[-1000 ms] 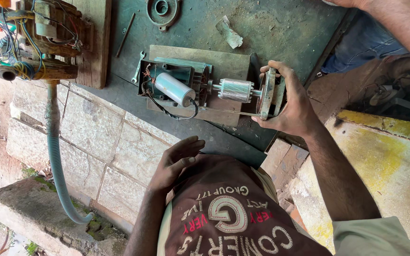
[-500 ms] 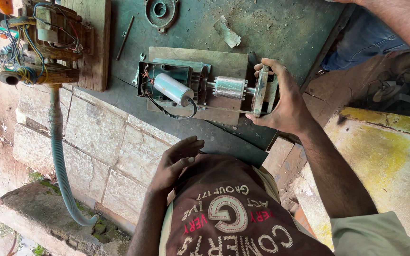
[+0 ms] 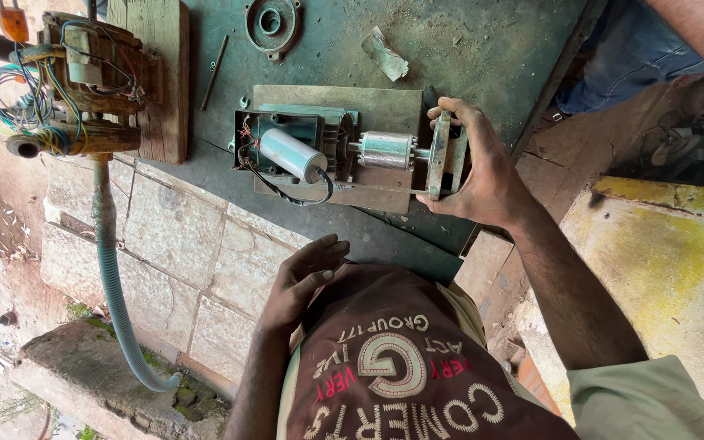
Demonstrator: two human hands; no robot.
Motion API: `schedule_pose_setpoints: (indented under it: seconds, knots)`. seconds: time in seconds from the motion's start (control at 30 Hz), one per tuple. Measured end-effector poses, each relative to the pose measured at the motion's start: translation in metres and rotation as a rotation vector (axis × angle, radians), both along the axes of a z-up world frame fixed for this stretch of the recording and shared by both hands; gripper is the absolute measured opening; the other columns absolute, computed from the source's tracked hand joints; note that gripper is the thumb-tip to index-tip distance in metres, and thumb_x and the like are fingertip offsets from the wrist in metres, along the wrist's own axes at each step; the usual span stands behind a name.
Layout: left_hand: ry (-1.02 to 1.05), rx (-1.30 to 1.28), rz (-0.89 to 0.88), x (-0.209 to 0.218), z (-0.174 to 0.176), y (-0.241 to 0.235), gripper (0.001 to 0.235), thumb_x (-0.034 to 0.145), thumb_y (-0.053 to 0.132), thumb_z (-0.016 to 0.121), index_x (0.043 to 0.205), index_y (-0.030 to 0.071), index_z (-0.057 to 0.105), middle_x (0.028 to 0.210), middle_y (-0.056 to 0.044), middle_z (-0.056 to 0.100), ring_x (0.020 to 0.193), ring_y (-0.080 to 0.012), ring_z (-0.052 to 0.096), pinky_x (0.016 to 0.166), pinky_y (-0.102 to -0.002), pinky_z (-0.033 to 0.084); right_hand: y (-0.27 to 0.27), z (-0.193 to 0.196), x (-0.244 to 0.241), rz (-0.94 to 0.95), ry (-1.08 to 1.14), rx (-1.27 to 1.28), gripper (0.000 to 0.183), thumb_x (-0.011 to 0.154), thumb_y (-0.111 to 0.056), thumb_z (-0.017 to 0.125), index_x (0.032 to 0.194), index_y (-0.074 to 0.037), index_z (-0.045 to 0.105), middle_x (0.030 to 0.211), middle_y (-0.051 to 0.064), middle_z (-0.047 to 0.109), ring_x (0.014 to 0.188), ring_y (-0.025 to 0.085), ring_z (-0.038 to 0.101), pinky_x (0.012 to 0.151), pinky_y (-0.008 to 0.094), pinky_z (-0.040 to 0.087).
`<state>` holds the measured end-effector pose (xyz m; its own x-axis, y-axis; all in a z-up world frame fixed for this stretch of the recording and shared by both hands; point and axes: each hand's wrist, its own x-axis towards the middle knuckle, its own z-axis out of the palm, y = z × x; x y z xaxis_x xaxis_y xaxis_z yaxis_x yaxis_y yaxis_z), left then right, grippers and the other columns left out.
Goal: The person disassembles a small electric motor, removes the rotor, and uses a hammer to tap the motor housing and rotor shaft. They then reassemble the motor by inserting the rotor back into the stator and securing the end cap.
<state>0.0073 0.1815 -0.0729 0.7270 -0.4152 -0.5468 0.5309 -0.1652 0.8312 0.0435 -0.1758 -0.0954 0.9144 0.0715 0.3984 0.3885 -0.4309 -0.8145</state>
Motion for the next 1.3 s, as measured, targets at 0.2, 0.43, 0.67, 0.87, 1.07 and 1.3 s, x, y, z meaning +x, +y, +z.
schedule_pose_setpoints:
  seconds: [0.2, 0.43, 0.67, 0.87, 1.07, 1.3]
  knots:
    - [-0.003, 0.014, 0.001, 0.0, -0.001, 0.0, 0.073, 0.079, 0.012, 0.066, 0.149, -0.003, 0.049, 0.143, -0.022, 0.063, 0.136, -0.0337, 0.058, 0.118, -0.047, 0.043, -0.004, 0.003, -0.002, 0.02, -0.013, 0.007, 0.115, 0.067, -0.02, 0.099, 0.156, -0.004, 0.028, 0.145, 0.018, 0.051, 0.14, 0.032, 0.051, 0.122, 0.049, 0.044]
    - [-0.018, 0.0, 0.003, -0.001, 0.0, 0.002, 0.074, 0.081, 0.016, 0.067, 0.149, -0.004, 0.048, 0.144, -0.023, 0.062, 0.137, -0.0341, 0.058, 0.119, -0.047, 0.041, -0.007, -0.002, -0.002, 0.023, -0.025, -0.013, 0.116, 0.066, -0.02, 0.1, 0.155, -0.003, 0.028, 0.146, 0.02, 0.05, 0.14, 0.033, 0.05, 0.121, 0.049, 0.045]
    - [-0.001, 0.015, 0.005, -0.001, 0.0, 0.001, 0.077, 0.079, 0.021, 0.07, 0.149, -0.004, 0.047, 0.145, -0.023, 0.061, 0.138, -0.0356, 0.057, 0.12, -0.047, 0.041, -0.002, -0.015, 0.004, 0.022, -0.11, 0.024, 0.116, 0.068, -0.02, 0.1, 0.156, -0.001, 0.027, 0.143, 0.018, 0.051, 0.134, 0.03, 0.055, 0.118, 0.049, 0.05]
    - [0.003, 0.043, 0.008, 0.0, 0.005, -0.003, 0.08, 0.077, 0.023, 0.071, 0.149, -0.003, 0.048, 0.145, -0.024, 0.061, 0.138, -0.0362, 0.057, 0.119, -0.048, 0.041, 0.007, -0.021, 0.01, 0.012, -0.107, -0.011, 0.121, 0.065, -0.023, 0.103, 0.156, -0.001, 0.027, 0.143, 0.02, 0.051, 0.134, 0.033, 0.056, 0.115, 0.051, 0.052]
    - [0.014, 0.02, 0.025, 0.002, 0.006, -0.003, 0.078, 0.078, 0.019, 0.07, 0.149, -0.003, 0.047, 0.146, -0.023, 0.06, 0.14, -0.0357, 0.056, 0.121, -0.047, 0.04, 0.021, -0.013, 0.016, 0.044, -0.088, 0.029, 0.121, 0.063, -0.022, 0.102, 0.156, -0.002, 0.027, 0.145, 0.021, 0.05, 0.136, 0.034, 0.054, 0.118, 0.05, 0.05]
    - [0.008, 0.002, 0.04, 0.0, 0.002, 0.003, 0.076, 0.079, 0.015, 0.068, 0.15, -0.003, 0.047, 0.146, -0.023, 0.06, 0.139, -0.0344, 0.056, 0.12, -0.046, 0.04, 0.034, 0.003, 0.018, 0.041, -0.026, 0.026, 0.119, 0.061, -0.016, 0.102, 0.155, -0.005, 0.029, 0.147, 0.021, 0.049, 0.142, 0.038, 0.051, 0.122, 0.05, 0.046]
